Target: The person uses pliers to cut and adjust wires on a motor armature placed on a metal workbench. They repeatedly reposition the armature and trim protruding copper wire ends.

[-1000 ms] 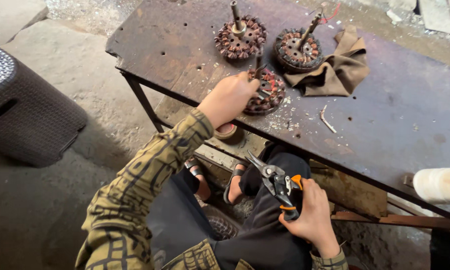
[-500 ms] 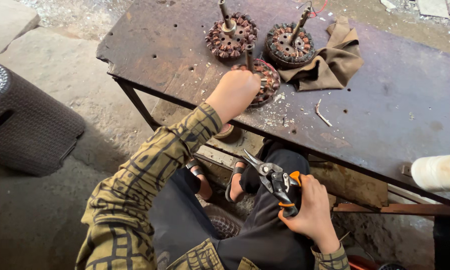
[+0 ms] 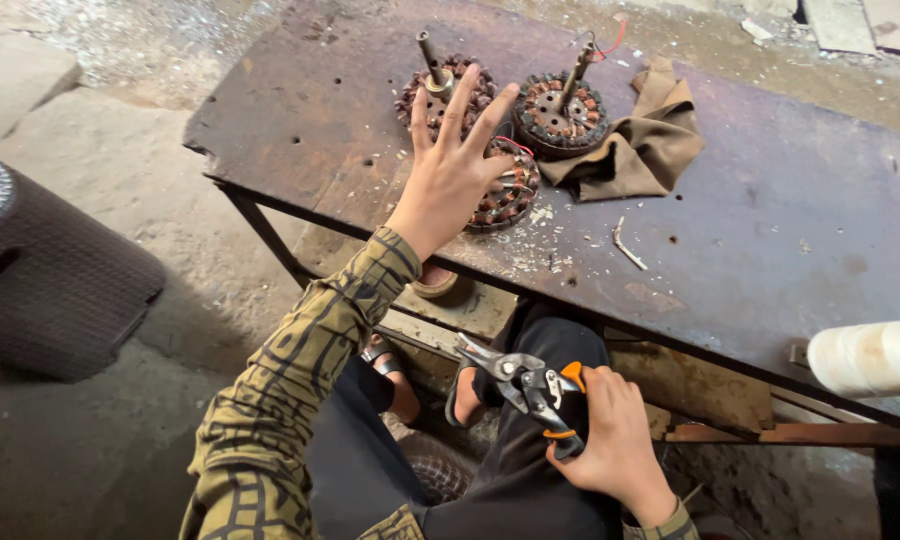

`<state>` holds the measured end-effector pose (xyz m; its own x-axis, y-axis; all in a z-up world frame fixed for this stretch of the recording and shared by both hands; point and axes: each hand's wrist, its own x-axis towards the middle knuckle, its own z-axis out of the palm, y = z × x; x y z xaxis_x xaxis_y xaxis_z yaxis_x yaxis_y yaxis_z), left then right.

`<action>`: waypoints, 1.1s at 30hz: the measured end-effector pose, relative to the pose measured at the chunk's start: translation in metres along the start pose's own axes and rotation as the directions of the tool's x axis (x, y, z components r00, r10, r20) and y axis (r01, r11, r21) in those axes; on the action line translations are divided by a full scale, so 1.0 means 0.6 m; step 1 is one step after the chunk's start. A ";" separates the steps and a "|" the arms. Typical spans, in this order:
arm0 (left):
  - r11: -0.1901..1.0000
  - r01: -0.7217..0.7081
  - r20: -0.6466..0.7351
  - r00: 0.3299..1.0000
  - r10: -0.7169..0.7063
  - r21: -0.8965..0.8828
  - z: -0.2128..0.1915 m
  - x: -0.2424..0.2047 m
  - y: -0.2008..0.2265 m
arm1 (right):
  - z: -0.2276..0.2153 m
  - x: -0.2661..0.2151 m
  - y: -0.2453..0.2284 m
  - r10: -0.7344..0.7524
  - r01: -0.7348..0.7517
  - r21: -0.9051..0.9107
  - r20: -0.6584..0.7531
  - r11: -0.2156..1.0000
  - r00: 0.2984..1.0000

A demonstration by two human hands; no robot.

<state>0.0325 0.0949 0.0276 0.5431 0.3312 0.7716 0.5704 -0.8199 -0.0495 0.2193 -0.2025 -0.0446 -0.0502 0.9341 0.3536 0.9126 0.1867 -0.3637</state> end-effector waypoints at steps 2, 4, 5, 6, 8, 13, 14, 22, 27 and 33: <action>0.999 0.010 0.012 1.000 -0.009 -0.040 0.008 0.007 0.007 | -0.004 0.000 0.002 0.002 -0.002 -0.003 -0.007 1.000 1.000; 0.988 0.020 0.020 1.000 -0.017 -0.152 0.015 0.012 0.020 | -0.002 0.004 0.002 0.015 -0.015 0.005 -0.028 1.000 0.999; 0.989 0.056 0.082 0.996 -0.045 -0.137 0.017 0.013 0.029 | 0.000 0.005 -0.001 0.008 -0.007 0.006 -0.044 1.000 0.999; 0.989 0.090 0.143 0.987 -0.073 -0.120 0.019 0.013 0.040 | 0.001 0.005 -0.004 0.000 0.000 0.006 -0.061 1.000 0.998; 0.985 0.129 0.174 0.979 -0.108 -0.113 0.022 0.011 0.054 | 0.000 0.006 -0.007 0.009 -0.009 0.002 -0.065 1.000 0.998; 0.985 0.111 0.141 0.986 -0.092 -0.132 0.022 -0.012 0.064 | -0.007 0.009 -0.019 0.095 -0.095 -0.010 -0.026 0.995 0.995; 0.991 0.067 0.104 0.993 -0.054 -0.117 0.024 -0.018 0.063 | -0.009 0.011 -0.020 0.098 -0.098 -0.013 -0.028 0.995 0.995; 0.994 -0.059 0.175 0.984 0.043 0.088 0.045 -0.050 0.034 | -0.006 0.008 -0.022 0.111 -0.112 -0.031 -0.012 0.993 0.994; 0.975 -0.109 0.212 0.975 0.068 0.191 0.041 -0.043 0.035 | 0.000 0.005 -0.018 0.158 -0.158 -0.035 -0.009 0.987 0.987; 0.889 -0.236 0.294 0.948 0.122 0.393 0.043 -0.045 0.049 | -0.018 0.016 -0.015 0.315 -0.320 0.015 0.140 0.947 0.939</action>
<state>0.0506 0.0737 -0.0107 0.7656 0.3514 0.5389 0.6208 -0.6232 -0.4757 0.2151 -0.1984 -0.0285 0.1836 0.9783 0.0964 0.8744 -0.1177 -0.4707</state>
